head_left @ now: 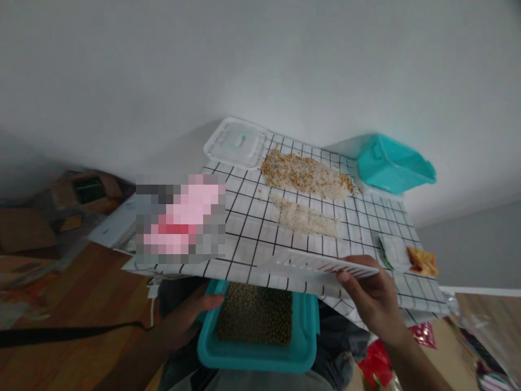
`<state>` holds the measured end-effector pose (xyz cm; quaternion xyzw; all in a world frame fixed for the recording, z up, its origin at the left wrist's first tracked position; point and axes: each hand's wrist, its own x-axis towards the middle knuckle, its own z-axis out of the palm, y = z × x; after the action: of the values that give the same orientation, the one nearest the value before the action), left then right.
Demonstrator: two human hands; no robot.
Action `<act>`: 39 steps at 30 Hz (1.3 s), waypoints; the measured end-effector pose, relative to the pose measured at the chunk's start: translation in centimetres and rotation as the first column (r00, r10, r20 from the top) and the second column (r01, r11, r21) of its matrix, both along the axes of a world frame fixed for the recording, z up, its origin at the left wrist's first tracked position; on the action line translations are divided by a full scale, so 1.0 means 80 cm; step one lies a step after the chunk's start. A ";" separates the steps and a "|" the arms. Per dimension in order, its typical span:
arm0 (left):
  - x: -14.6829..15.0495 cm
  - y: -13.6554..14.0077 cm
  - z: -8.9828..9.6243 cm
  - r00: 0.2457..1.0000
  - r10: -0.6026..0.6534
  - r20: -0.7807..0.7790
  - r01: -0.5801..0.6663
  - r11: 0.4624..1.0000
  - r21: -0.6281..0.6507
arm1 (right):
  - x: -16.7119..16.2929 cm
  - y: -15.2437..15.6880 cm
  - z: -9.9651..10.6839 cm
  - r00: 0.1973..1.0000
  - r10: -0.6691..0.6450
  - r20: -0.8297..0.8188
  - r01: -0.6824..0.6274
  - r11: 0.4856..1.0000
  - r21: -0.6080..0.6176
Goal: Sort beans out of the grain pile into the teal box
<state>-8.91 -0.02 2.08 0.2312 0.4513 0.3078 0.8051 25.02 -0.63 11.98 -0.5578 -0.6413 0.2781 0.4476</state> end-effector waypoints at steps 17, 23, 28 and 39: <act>0.006 -0.003 -0.014 0.993 0.004 0.119 0.016 0.987 -0.161 | 0.036 0.173 -0.013 0.965 -0.089 -0.245 0.119 0.986 0.113; 0.007 -0.003 -0.023 0.990 0.017 0.137 0.005 0.987 -0.159 | 0.043 0.208 -0.022 0.957 0.012 -0.289 -0.002 0.999 0.034; 0.010 -0.004 -0.016 0.995 0.044 0.087 -0.029 0.984 -0.174 | 0.047 0.225 -0.031 0.917 0.074 -0.392 -0.104 0.993 -0.054; 0.009 -0.002 -0.022 0.997 0.015 0.081 0.002 0.979 -0.206 | 0.045 0.220 -0.018 0.917 0.143 -0.373 -0.188 0.978 -0.088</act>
<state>-8.17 -0.22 0.31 0.1322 0.4479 0.2715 0.8416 28.61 16.95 10.56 -0.4663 -0.5739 0.4522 0.4988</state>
